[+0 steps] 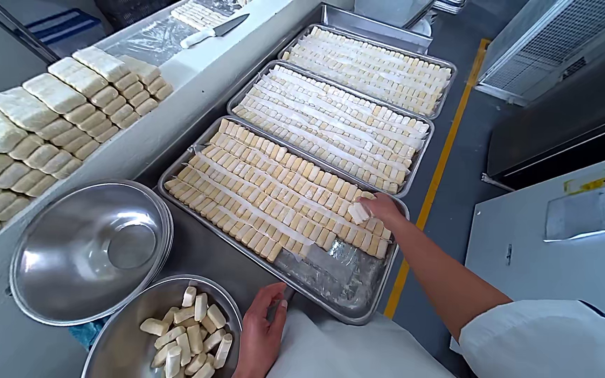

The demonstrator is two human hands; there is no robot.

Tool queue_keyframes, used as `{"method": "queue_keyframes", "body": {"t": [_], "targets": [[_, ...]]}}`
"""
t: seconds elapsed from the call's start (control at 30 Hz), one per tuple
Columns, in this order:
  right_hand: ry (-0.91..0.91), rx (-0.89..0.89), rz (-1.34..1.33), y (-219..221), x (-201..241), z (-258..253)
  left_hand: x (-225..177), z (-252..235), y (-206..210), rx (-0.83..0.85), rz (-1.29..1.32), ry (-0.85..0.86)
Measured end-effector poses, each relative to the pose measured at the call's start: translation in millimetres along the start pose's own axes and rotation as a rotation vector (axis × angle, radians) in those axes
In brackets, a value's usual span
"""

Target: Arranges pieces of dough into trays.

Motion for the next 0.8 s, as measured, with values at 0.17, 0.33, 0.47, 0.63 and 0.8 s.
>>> {"method": "queue_keyframes", "body": {"t": [0.17, 0.33, 0.47, 0.63, 0.8], "targets": [[-0.099, -0.029, -0.015, -8, 0, -7, -1, 6, 0, -0.008, 0.007, -0.007], [-0.281, 0.195, -0.243, -15, 85, 73, 9, 13, -12, -0.057, 0.017, -0.047], [-0.277, 0.401, -0.421, 2, 126, 134, 3, 1, -17, -0.041, 0.232, -0.125], [-0.205, 0.499, -0.521, 69, 102, 164, -31, -48, -4, 0.122, 0.433, -0.214], [-0.119, 0.511, -0.56, 106, 72, 172, -19, -87, 32, 0.187, 0.49, -0.345]]}}
Point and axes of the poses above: each hand's wrist, its own z-axis away from the middle knuckle, its own y-axis out of the palm, x = y × z, the point moved 5 cm from there along -z, towards the middle knuckle, and after that the axes turned 14 degrees about -z, right-handed, at the moved point
